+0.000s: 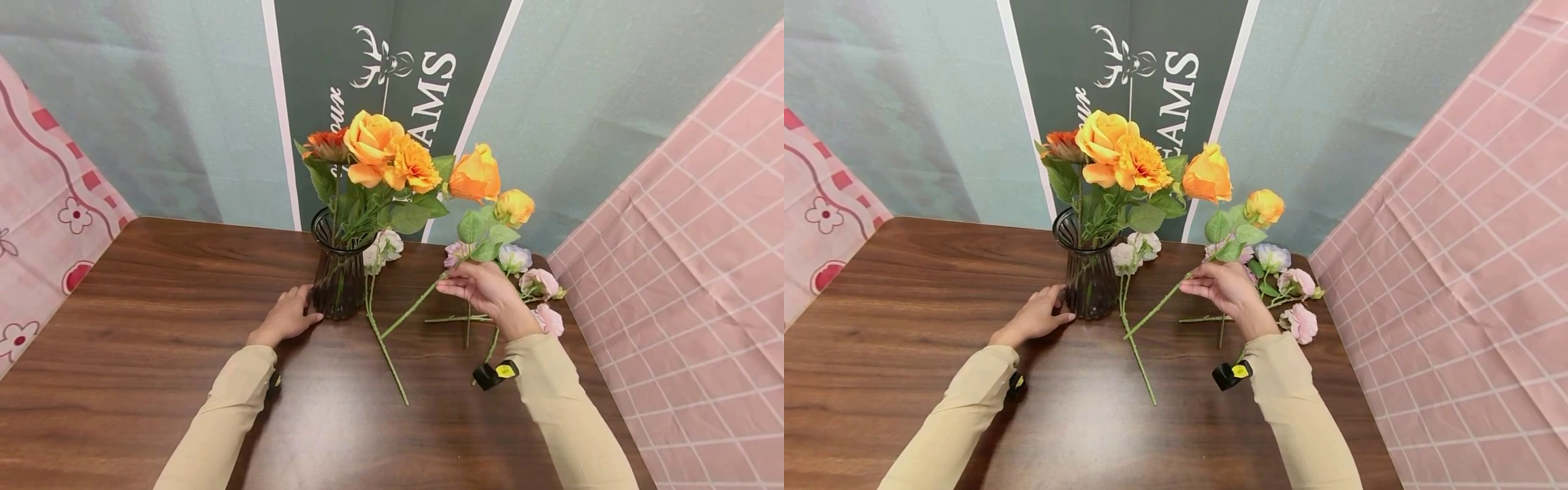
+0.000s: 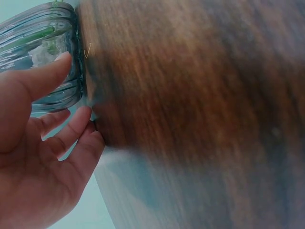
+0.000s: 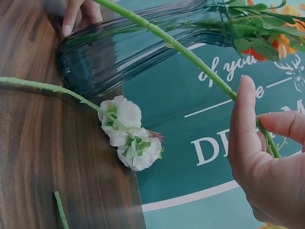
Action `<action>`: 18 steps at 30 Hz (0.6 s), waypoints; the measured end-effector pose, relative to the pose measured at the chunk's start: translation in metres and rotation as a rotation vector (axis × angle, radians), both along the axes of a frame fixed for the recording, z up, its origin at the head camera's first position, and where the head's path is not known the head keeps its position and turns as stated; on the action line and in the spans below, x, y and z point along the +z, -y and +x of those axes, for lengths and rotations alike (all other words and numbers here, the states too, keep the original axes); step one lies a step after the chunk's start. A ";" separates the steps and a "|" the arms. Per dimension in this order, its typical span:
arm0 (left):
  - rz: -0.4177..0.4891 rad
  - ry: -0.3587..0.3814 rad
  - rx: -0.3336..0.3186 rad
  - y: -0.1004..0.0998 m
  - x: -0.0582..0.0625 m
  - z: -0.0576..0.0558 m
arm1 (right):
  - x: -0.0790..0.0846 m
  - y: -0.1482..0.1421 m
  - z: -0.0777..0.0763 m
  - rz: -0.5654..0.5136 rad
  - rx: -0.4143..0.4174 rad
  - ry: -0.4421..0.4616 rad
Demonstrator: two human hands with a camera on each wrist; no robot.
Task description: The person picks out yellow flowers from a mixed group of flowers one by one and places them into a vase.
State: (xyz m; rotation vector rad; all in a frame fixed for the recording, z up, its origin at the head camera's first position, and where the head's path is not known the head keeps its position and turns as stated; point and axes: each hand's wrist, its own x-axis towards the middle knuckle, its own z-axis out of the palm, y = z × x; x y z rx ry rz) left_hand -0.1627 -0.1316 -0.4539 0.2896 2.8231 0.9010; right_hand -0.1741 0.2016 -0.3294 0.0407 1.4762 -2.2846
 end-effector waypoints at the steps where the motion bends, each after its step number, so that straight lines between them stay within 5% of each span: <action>1: 0.000 0.000 0.001 0.000 0.000 0.000 | 0.001 0.000 0.000 -0.001 0.000 -0.003; 18: 0.008 -0.003 -0.002 0.001 -0.001 0.000 | 0.020 0.006 -0.002 -0.014 -0.018 -0.001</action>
